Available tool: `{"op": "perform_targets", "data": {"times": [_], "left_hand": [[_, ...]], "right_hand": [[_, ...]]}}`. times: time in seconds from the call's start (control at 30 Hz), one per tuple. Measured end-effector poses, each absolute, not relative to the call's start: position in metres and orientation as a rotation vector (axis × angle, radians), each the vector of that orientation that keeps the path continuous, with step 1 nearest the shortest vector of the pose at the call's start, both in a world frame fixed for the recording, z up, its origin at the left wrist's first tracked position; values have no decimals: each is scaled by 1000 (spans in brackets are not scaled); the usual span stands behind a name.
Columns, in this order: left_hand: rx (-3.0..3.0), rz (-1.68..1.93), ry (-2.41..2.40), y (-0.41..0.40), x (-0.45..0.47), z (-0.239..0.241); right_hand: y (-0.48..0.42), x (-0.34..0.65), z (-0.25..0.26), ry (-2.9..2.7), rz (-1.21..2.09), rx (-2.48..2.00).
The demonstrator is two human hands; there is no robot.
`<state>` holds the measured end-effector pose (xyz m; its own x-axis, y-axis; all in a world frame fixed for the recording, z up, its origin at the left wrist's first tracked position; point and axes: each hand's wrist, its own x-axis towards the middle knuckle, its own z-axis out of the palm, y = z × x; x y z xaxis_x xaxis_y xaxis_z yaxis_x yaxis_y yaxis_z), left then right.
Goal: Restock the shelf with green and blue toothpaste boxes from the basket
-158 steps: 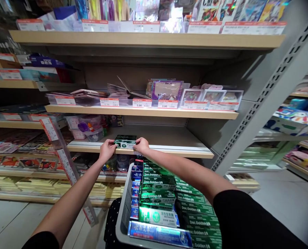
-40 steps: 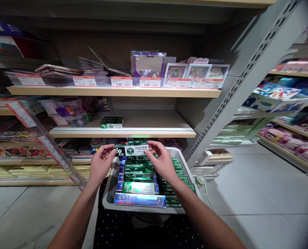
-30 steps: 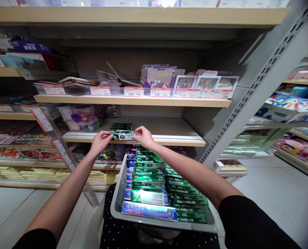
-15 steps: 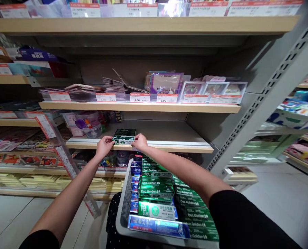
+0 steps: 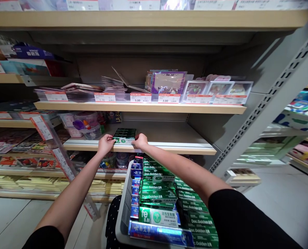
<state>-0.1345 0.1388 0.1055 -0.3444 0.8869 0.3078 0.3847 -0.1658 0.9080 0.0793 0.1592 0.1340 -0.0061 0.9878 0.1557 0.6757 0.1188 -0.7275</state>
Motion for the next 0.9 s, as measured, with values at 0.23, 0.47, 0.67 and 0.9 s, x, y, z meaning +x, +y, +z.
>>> {"op": "perform_targets", "data": {"times": [0.23, 0.47, 0.67, 0.9], "left_hand": [[1499, 1501, 1818, 142, -128, 115], [1455, 1539, 1724, 144, -126, 109], [1404, 1599, 1556, 146, -129, 104], [1433, 1893, 1445, 98, -111, 101]], "right_hand": [[170, 81, 135, -1739, 652, -1623], [170, 80, 132, -1667, 676, -1591], [162, 87, 142, -1581, 876, -1519], [124, 146, 176, -1372, 1043, -1123]]}}
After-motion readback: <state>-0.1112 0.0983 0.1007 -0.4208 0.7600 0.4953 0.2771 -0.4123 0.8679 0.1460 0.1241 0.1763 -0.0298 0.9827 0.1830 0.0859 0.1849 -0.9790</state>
